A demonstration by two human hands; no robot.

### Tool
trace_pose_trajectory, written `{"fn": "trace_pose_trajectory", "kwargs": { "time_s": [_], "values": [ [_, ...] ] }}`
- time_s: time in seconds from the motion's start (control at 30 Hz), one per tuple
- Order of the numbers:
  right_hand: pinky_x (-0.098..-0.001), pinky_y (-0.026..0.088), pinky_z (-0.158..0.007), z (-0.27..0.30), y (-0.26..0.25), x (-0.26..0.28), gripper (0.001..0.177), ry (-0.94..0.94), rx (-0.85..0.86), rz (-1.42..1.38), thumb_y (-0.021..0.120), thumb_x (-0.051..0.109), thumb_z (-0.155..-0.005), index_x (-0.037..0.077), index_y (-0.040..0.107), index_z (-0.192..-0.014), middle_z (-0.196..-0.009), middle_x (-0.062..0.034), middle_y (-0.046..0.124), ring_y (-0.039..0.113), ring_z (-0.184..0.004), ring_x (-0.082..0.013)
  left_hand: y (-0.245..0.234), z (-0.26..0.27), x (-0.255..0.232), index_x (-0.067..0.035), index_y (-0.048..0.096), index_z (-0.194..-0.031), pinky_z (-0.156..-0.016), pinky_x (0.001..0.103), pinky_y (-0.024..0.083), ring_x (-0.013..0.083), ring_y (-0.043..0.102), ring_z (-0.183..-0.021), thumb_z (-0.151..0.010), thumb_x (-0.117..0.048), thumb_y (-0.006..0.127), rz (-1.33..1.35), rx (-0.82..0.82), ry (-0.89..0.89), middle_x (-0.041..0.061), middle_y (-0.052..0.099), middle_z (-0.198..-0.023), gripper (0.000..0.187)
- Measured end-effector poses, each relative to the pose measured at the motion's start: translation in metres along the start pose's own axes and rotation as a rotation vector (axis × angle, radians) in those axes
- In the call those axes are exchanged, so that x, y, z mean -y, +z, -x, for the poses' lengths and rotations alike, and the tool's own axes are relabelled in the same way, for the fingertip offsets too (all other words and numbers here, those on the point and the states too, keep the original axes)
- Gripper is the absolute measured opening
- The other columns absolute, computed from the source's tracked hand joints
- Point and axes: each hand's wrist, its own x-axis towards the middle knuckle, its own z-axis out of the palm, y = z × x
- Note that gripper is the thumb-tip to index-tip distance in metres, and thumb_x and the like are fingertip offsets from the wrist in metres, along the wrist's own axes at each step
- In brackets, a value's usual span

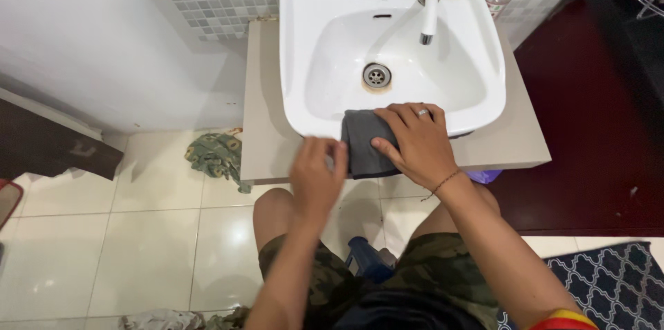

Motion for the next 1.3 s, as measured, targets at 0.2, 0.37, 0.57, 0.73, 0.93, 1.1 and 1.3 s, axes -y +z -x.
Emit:
{"fn": "trace_pose_trajectory", "kwargs": {
  "time_s": [0.2, 0.37, 0.57, 0.73, 0.93, 1.1, 1.3],
  "values": [
    [-0.0461, 0.032, -0.105, -0.002, 0.006, 0.003, 0.04, 0.085, -0.065, -0.087, 0.065, 0.041, -0.097, 0.014, 0.071, -0.125, -0.119, -0.0036, 0.069, 0.059, -0.116, -0.0249, 0.013, 0.022, -0.019, 0.001, 0.067, -0.098, -0.071, 0.042, 0.052, 0.031, 0.066, -0.085, -0.087, -0.022, 0.077, 0.007, -0.022, -0.066, 0.013, 0.067, -0.091, 0.027],
    [-0.0435, 0.033, -0.105, -0.003, 0.005, 0.005, 0.032, 0.091, -0.165, -0.173, 0.07, 0.036, -0.095, 0.012, 0.076, -0.116, -0.115, -0.0028, 0.072, 0.062, -0.113, -0.0232, 0.011, 0.018, -0.016, -0.002, 0.066, -0.09, -0.075, 0.043, 0.05, 0.0321, 0.063, -0.087, -0.09, -0.019, 0.075, 0.026, 0.081, -0.124, 0.013, 0.066, -0.09, 0.019],
    [-0.0439, 0.034, -0.108, 0.001, -0.002, 0.003, 0.026, 0.09, -0.18, -0.243, 0.068, 0.029, -0.099, 0.011, 0.074, -0.116, -0.119, -0.004, 0.07, 0.061, -0.118, -0.0242, 0.014, 0.025, -0.007, -0.002, 0.062, -0.099, -0.063, 0.04, 0.048, 0.0254, 0.064, -0.068, -0.102, -0.024, 0.056, 0.294, 0.108, -0.384, 0.012, 0.067, -0.082, 0.023],
    [-0.0471, 0.032, -0.109, 0.0, 0.004, 0.004, 0.037, 0.07, -0.049, -0.167, 0.065, 0.032, -0.098, 0.01, 0.069, -0.127, -0.126, -0.0081, 0.065, 0.056, -0.123, -0.0292, 0.02, 0.019, 0.003, -0.004, 0.058, -0.107, -0.06, 0.036, 0.052, 0.0183, 0.063, -0.069, -0.1, -0.027, 0.053, 0.482, 0.04, -0.496, 0.007, 0.065, -0.087, 0.025],
    [-0.047, 0.031, -0.11, 0.0, -0.003, 0.002, 0.051, 0.038, 0.019, -0.131, 0.066, 0.041, -0.092, 0.012, 0.063, -0.134, -0.132, -0.0075, 0.062, 0.053, -0.126, -0.0293, 0.022, 0.029, 0.014, -0.002, 0.064, -0.101, -0.063, 0.031, 0.047, 0.0142, 0.057, -0.07, -0.101, -0.026, 0.065, 0.374, 0.109, -0.342, 0.009, 0.065, -0.082, 0.024],
    [-0.05, 0.033, -0.106, 0.004, -0.011, 0.001, 0.076, -0.036, 0.054, -0.073, 0.078, 0.049, -0.075, 0.014, 0.057, -0.139, -0.137, -0.0082, 0.058, 0.051, -0.129, -0.0299, 0.012, 0.024, 0.006, -0.008, 0.059, -0.112, -0.062, 0.031, 0.047, 0.009, 0.057, -0.07, -0.092, -0.022, 0.058, 0.758, 0.262, -0.489, 0.0, 0.066, -0.089, 0.025],
    [-0.0515, 0.034, -0.107, 0.006, -0.011, 0.005, 0.084, 0.01, 0.075, -0.059, 0.083, 0.05, -0.068, 0.015, 0.056, -0.14, -0.137, -0.0063, 0.057, 0.051, -0.128, -0.0282, 0.019, -0.001, -0.003, -0.002, 0.064, -0.085, -0.06, 0.042, 0.05, 0.0306, 0.066, -0.064, -0.098, -0.026, 0.069, 0.049, -0.022, -0.159, 0.012, 0.068, -0.068, 0.028]
  ]
}}
